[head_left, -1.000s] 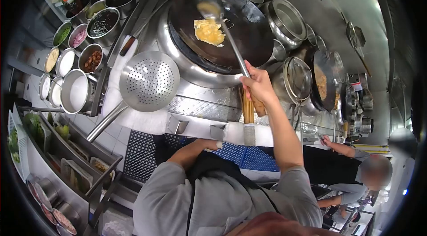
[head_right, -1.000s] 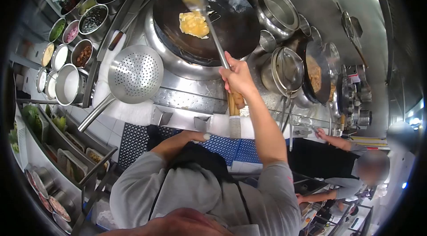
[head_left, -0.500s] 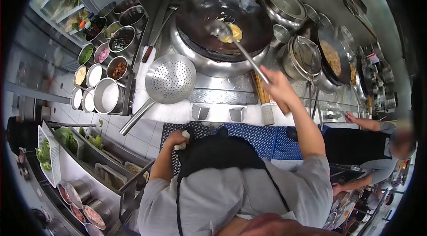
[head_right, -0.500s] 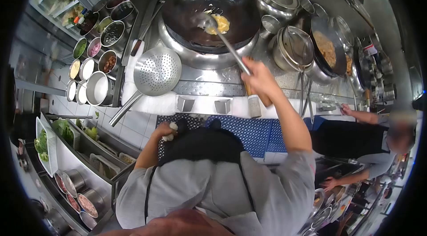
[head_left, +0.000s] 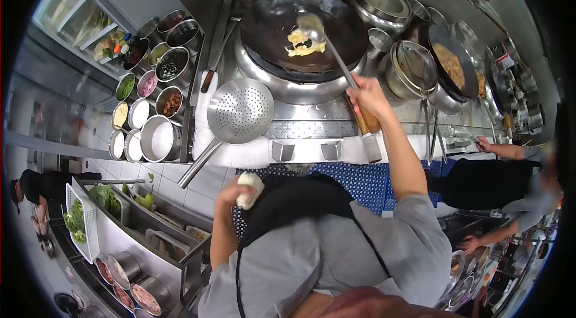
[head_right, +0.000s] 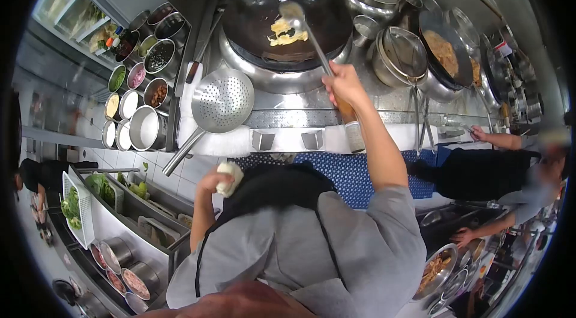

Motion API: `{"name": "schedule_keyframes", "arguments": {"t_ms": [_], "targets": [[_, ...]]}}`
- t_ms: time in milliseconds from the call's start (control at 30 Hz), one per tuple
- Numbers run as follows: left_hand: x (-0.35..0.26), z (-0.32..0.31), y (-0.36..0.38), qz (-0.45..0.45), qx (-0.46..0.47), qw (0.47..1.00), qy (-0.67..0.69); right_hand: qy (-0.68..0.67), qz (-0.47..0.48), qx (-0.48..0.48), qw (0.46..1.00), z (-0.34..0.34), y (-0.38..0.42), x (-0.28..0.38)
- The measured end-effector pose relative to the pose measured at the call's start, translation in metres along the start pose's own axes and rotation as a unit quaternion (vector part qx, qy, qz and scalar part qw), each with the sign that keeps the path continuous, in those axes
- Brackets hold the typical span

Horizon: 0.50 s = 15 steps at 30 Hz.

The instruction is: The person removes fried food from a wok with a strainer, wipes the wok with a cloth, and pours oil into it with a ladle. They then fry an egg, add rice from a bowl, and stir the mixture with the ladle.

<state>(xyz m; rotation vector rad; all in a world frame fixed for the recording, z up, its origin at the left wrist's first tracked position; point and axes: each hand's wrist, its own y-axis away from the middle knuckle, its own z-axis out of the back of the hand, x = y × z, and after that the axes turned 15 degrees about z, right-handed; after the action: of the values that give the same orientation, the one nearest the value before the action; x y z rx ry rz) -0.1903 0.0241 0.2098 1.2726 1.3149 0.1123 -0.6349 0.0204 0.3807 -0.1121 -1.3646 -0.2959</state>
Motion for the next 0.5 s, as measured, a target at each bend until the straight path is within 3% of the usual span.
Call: {"name": "schedule_keyframes", "arguments": {"t_ms": [67,100,200,233,333,400,500], "targets": [[-0.041,-0.016,-0.001,-0.001,0.024,0.995,0.101,-0.017,0.011,-0.058,0.998,-0.014,-0.029,0.0],[-0.068,-0.027,-0.012,-0.062,0.087,0.986,0.128,-0.081,-0.002,-0.037,0.996,-0.019,-0.039,0.001],[-0.159,-0.082,-0.051,-0.116,0.064,0.96,0.246,-0.151,-0.024,0.03,0.988,-0.028,-0.033,0.004],[-0.181,-0.092,-0.071,-0.14,0.058,0.955,0.254,-0.115,-0.028,0.009,0.993,-0.03,-0.011,0.021],[-0.242,-0.12,-0.101,-0.063,0.025,0.962,0.265,-0.056,-0.026,0.006,0.998,-0.019,-0.006,0.008],[-0.26,-0.125,-0.134,-0.059,0.038,0.961,0.268,0.01,0.005,-0.029,1.0,-0.022,-0.03,-0.005],[-0.274,-0.135,-0.145,-0.021,0.003,0.963,0.269,-0.051,-0.014,-0.02,0.998,-0.029,-0.054,-0.003]]}}
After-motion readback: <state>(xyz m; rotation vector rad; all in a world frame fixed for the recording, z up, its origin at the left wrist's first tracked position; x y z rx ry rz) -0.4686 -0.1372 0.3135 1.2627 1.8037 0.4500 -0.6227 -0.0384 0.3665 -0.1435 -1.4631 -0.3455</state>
